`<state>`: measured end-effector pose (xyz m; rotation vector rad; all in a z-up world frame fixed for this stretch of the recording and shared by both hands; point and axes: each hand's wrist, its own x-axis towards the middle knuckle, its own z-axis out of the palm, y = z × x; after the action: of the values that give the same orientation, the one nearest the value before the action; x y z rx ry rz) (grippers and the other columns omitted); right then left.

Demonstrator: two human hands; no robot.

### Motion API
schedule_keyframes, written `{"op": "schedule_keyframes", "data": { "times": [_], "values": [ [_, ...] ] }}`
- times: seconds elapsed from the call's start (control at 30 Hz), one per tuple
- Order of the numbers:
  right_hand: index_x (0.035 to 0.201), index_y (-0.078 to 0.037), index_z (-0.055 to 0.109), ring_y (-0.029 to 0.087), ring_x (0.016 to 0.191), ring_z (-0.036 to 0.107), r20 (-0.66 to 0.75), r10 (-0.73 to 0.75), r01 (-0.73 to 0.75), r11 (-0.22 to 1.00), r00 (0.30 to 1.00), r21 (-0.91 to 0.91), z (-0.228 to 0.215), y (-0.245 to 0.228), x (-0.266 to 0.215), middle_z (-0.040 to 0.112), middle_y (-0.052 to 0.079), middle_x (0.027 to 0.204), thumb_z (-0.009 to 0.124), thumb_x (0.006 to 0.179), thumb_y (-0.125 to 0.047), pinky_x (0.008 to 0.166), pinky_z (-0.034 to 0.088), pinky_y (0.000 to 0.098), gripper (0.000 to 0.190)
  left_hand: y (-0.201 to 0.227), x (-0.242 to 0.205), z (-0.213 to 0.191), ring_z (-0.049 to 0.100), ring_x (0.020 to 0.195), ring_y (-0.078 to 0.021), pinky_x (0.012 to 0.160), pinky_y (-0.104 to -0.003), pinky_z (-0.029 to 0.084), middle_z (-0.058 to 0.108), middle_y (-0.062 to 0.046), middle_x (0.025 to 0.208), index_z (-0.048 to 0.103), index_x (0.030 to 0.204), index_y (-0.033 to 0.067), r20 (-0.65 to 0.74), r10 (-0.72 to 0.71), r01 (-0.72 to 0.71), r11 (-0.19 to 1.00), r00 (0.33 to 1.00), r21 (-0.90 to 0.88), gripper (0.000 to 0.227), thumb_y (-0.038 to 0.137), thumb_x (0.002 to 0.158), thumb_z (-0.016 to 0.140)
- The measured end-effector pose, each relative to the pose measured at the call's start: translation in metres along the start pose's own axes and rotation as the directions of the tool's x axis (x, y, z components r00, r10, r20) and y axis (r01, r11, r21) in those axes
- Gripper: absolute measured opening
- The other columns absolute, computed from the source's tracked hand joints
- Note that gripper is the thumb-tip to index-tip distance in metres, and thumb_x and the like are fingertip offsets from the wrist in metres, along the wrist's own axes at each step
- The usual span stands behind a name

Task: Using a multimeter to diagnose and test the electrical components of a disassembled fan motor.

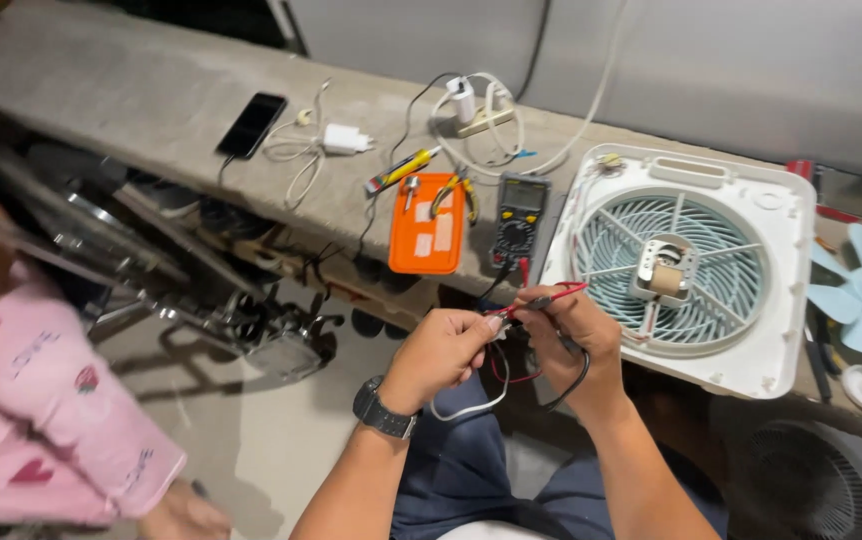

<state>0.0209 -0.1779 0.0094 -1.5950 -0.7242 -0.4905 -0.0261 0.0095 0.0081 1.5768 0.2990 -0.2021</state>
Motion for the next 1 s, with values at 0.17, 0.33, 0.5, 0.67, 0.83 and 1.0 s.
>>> {"op": "schedule_keyframes", "data": {
  "times": [0.17, 0.33, 0.5, 0.67, 0.83, 1.0],
  "values": [
    [0.113, -0.002, 0.082, 0.014, 0.07, 0.075, 0.1, -0.003, -0.007, 0.995, 0.995, 0.098, 0.018, 0.006, -0.009, 0.083, 0.012, 0.092, 0.076, 0.1, -0.001, 0.061, 0.063, 0.0266, 0.015, -0.012, -0.026, -0.008, 0.055, 0.035, -0.013, 0.03, -0.024, 0.043, 0.059, -0.006, 0.049, 0.081, 0.086, 0.0066, -0.145, -0.013, 0.028, 0.995, 0.989, 0.098, 0.034, 0.031, 0.106, 0.068],
    [0.112, 0.001, 0.081, 0.017, 0.068, 0.074, 0.207, 0.005, -0.034, 0.99, 0.978, 0.138, 0.027, -0.006, -0.016, 0.082, 0.016, 0.091, 0.077, 0.099, 0.001, 0.06, 0.064, 0.029, 0.015, -0.045, -0.045, -0.004, 0.056, 0.039, -0.012, 0.038, -0.023, 0.045, 0.061, -0.006, 0.053, 0.082, 0.09, 0.0062, -0.263, 0.02, -0.018, 1.0, 0.965, 0.009, 0.028, 0.023, 0.106, 0.066],
    [0.114, -0.001, 0.081, 0.014, 0.069, 0.074, 0.284, -0.015, -0.031, 0.987, 0.959, 0.158, 0.037, -0.014, -0.025, 0.082, 0.013, 0.093, 0.078, 0.1, 0.0, 0.058, 0.063, 0.0267, 0.014, -0.055, -0.081, -0.002, 0.063, 0.049, -0.0126, 0.05, -0.026, 0.052, 0.068, -0.006, 0.061, 0.084, 0.102, 0.0077, -0.356, 0.055, -0.047, 0.998, 0.933, 0.031, 0.025, 0.024, 0.107, 0.065],
    [0.113, 0.0, 0.081, 0.015, 0.073, 0.076, 0.332, -0.029, -0.052, 0.971, 0.943, 0.232, 0.044, -0.033, -0.033, 0.081, 0.015, 0.095, 0.079, 0.101, 0.0, 0.06, 0.064, 0.0262, 0.012, -0.05, -0.122, 0.002, 0.066, 0.053, -0.0137, 0.056, -0.026, 0.053, 0.07, -0.007, 0.064, 0.084, 0.106, 0.0075, -0.438, 0.08, -0.069, 0.997, 0.896, 0.042, 0.024, 0.02, 0.106, 0.063],
    [0.112, 0.001, 0.081, 0.019, 0.075, 0.076, 0.371, -0.037, -0.067, 0.962, 0.928, 0.264, 0.046, -0.039, -0.045, 0.08, 0.017, 0.096, 0.079, 0.1, 0.002, 0.059, 0.064, 0.0291, 0.012, -0.07, -0.133, 0.005, 0.066, 0.055, -0.0145, 0.061, -0.027, 0.055, 0.071, -0.009, 0.066, 0.084, 0.108, 0.0046, -0.475, 0.145, -0.127, 0.989, 0.868, 0.07, 0.026, 0.018, 0.108, 0.062],
    [0.11, 0.004, 0.08, 0.021, 0.071, 0.074, 0.355, -0.063, -0.035, 0.964, 0.933, 0.262, 0.043, -0.047, -0.049, 0.078, 0.02, 0.093, 0.079, 0.101, 0.005, 0.056, 0.063, 0.031, 0.009, -0.069, -0.142, 0.009, 0.066, 0.056, -0.0131, 0.061, -0.027, 0.055, 0.071, -0.009, 0.065, 0.084, 0.108, 0.0025, -0.466, 0.195, -0.167, 0.981, 0.863, 0.1, 0.026, 0.017, 0.108, 0.062]
  ]
}}
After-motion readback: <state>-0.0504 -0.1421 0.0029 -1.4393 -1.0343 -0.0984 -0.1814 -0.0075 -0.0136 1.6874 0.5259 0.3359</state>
